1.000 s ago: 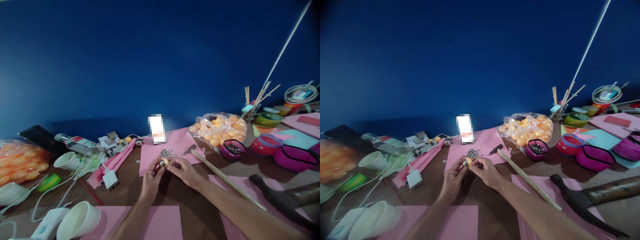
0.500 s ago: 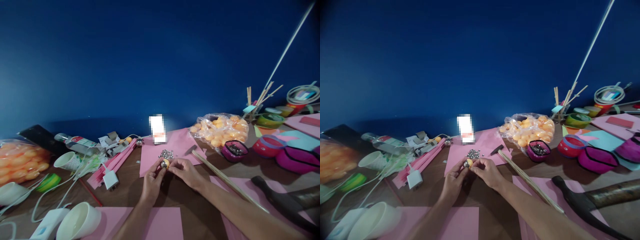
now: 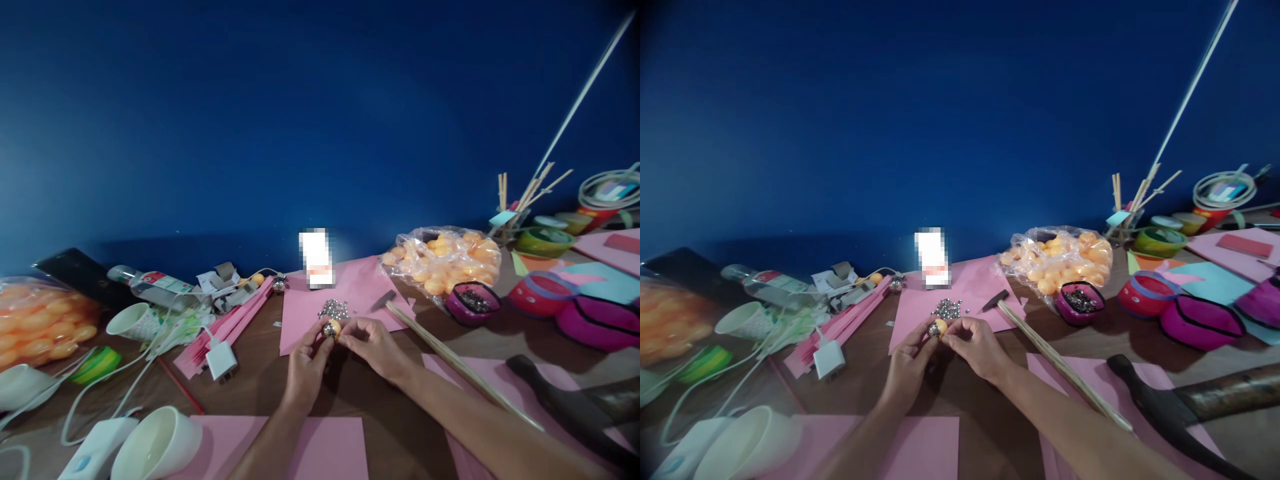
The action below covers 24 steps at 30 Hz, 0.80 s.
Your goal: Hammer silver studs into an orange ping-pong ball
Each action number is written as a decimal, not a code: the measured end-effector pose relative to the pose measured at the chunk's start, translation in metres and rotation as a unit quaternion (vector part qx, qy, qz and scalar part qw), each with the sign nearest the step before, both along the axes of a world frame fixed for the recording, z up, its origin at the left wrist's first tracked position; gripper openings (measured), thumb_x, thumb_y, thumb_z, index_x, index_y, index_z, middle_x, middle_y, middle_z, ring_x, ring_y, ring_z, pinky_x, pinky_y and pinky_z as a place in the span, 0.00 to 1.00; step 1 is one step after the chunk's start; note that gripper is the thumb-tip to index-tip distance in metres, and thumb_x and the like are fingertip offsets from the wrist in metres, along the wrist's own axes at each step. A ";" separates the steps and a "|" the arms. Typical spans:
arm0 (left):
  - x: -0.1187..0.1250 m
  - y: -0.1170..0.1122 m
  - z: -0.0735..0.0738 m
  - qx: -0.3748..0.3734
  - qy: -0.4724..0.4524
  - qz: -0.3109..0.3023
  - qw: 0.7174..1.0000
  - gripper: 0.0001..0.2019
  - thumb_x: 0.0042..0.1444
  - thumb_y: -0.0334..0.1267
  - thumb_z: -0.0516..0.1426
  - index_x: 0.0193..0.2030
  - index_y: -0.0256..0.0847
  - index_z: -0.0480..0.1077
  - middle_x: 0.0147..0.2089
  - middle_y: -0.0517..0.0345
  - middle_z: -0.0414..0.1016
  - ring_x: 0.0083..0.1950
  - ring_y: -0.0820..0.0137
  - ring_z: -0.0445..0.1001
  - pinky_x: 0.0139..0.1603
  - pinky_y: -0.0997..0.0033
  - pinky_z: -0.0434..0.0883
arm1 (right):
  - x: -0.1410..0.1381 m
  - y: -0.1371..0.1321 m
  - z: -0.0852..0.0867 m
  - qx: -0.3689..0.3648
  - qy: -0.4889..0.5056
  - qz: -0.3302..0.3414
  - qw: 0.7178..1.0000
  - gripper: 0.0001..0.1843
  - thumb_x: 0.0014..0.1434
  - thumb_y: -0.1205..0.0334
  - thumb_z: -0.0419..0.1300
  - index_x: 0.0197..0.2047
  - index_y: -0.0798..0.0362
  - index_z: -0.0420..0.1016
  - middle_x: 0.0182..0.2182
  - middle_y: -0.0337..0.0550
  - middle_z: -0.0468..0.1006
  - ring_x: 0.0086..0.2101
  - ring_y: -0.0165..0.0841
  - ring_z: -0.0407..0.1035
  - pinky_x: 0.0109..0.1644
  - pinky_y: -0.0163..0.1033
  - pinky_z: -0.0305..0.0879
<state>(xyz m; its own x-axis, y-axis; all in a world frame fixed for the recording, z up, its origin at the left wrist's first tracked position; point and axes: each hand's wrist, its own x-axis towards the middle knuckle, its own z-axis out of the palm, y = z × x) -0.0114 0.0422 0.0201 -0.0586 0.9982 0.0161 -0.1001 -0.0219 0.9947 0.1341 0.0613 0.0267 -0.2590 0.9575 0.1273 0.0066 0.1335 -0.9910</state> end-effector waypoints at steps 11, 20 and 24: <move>0.000 -0.001 0.002 -0.002 -0.021 -0.023 1.000 0.21 0.45 0.38 0.59 0.49 0.40 0.68 0.48 0.53 0.72 0.49 0.64 0.70 0.52 0.64 0.65 | -0.001 0.003 0.002 -0.024 0.043 -0.005 0.999 0.13 0.46 0.55 0.61 0.32 0.54 0.67 0.28 0.39 0.73 0.30 0.31 0.67 0.34 0.35 0.63; -0.002 -0.002 0.001 0.004 -0.028 -0.042 0.999 0.23 0.49 0.42 0.56 0.53 0.39 0.64 0.51 0.50 0.69 0.51 0.62 0.68 0.53 0.62 0.64 | 0.001 0.002 0.003 -0.003 0.030 0.011 0.999 0.13 0.49 0.52 0.58 0.30 0.55 0.68 0.27 0.39 0.73 0.30 0.31 0.67 0.35 0.36 0.63; 0.000 0.000 0.003 0.010 -0.032 -0.032 0.999 0.23 0.47 0.42 0.58 0.51 0.39 0.65 0.49 0.50 0.71 0.50 0.62 0.69 0.52 0.62 0.65 | -0.001 0.001 0.001 0.045 -0.005 -0.010 0.999 0.09 0.52 0.57 0.56 0.31 0.54 0.68 0.29 0.40 0.73 0.31 0.31 0.67 0.37 0.36 0.63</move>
<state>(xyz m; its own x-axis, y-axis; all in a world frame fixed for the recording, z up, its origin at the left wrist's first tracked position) -0.0113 0.0422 0.0226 0.0041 0.9994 0.0350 -0.1644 -0.0339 0.9858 0.1328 0.0618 0.0279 -0.2421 0.9470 0.2110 0.0191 0.2221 -0.9748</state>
